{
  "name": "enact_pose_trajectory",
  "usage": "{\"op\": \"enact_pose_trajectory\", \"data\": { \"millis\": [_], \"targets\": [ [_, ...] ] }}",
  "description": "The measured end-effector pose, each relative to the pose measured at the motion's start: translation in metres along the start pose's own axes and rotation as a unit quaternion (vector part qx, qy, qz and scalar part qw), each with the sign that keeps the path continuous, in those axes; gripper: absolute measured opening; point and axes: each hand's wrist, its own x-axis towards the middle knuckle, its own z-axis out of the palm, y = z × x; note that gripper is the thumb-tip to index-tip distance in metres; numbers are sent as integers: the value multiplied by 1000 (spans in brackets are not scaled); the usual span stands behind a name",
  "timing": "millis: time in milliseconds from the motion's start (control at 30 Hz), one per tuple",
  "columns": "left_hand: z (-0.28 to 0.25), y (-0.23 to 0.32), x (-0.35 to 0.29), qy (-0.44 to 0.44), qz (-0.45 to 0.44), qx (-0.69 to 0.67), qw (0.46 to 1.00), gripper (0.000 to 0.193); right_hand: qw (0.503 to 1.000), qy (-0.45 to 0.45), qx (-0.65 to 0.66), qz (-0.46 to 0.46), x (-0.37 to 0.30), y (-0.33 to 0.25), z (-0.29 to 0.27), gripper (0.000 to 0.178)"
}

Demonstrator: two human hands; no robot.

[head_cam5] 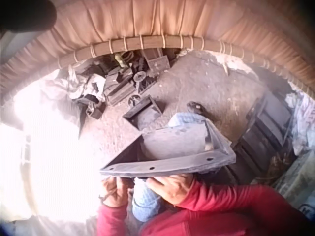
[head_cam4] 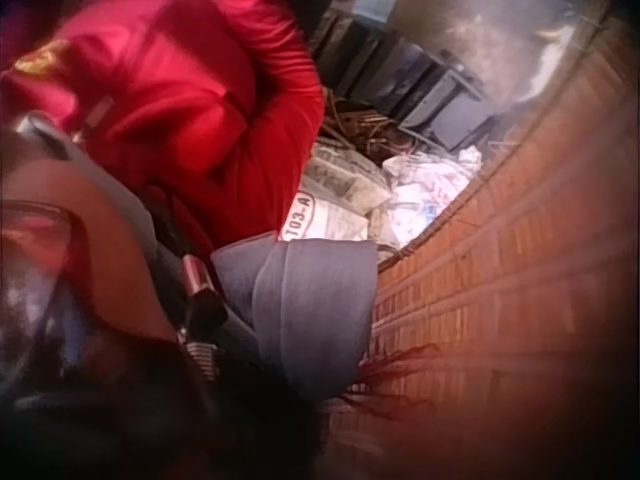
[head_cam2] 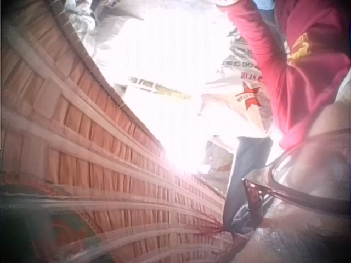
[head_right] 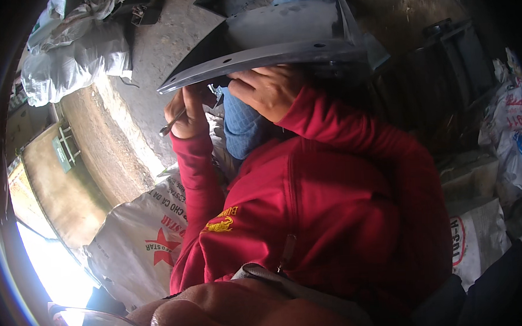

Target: The person sits on the floor and assembles a metal frame by inserting and tightening screws with a screwdriver. They handle multiple metal components, aligning and securing them together.

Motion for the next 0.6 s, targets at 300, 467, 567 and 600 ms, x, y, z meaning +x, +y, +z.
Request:
{"op": "enact_pose_trajectory", "data": {
  "millis": [300, 467, 567, 600],
  "targets": [
    [10, -41, -1, 7, -164, -319, 933, 56, 1000, -1, 20, 5, -1, 3, 0, 5],
    [16, -57, 0, -2, -197, -404, 894, 60, 1000, 19, 0, -10, 1, 3, 0, 4],
    [22, -70, 0, -15, -217, -428, 877, 63, 999, -1, -36, -18, 1, 3, -3, 12],
    [22, -74, -9, 8, -217, -373, 902, 63, 999, -10, -34, -16, 1, -2, -3, 13]
  ]
}}
